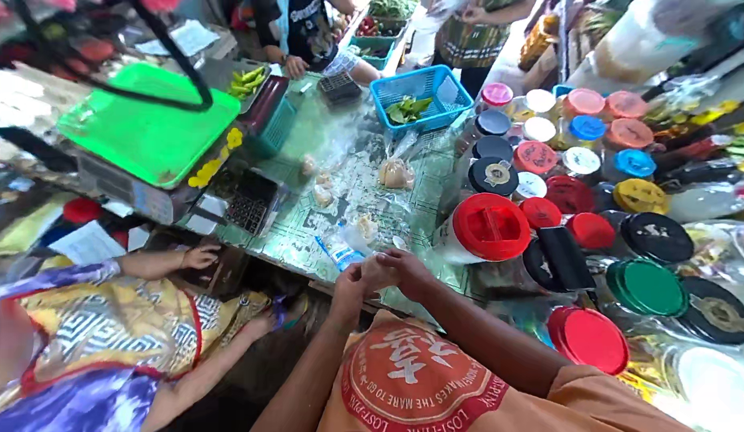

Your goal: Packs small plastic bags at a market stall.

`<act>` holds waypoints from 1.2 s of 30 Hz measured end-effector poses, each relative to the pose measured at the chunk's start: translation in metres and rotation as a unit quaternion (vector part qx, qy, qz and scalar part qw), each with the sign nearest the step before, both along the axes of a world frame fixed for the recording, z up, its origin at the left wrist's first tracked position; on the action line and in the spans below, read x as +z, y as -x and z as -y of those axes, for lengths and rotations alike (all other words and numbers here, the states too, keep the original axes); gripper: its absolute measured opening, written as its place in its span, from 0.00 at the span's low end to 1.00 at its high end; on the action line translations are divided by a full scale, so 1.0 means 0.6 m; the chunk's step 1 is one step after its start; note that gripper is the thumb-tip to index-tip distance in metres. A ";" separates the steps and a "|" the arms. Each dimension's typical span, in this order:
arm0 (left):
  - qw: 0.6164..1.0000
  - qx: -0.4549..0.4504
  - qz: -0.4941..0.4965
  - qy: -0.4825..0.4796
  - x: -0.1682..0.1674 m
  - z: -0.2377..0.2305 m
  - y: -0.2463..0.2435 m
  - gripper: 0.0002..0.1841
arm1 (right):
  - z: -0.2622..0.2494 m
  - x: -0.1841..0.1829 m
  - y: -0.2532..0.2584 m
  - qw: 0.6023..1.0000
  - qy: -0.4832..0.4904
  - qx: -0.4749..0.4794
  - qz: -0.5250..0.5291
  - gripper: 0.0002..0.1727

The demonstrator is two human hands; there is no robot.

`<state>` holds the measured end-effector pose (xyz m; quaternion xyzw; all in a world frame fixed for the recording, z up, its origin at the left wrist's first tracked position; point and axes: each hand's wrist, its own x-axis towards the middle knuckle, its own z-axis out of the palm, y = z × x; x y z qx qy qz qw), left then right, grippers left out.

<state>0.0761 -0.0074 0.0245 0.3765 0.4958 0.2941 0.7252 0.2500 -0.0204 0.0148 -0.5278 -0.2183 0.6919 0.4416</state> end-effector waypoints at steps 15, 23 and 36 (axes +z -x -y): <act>0.838 -0.084 0.170 -0.511 0.224 -0.345 -0.248 0.15 | 0.091 0.058 -0.069 0.966 0.017 -0.253 0.055 0.23; 0.879 -0.303 -0.293 -0.224 -0.221 -0.420 -0.146 0.22 | 0.184 -0.050 0.015 0.948 0.206 -0.228 0.087 0.22; 0.803 -0.209 -0.441 -0.342 -0.210 -0.571 0.016 0.20 | 0.129 -0.031 0.026 0.953 0.199 -0.162 0.161 0.19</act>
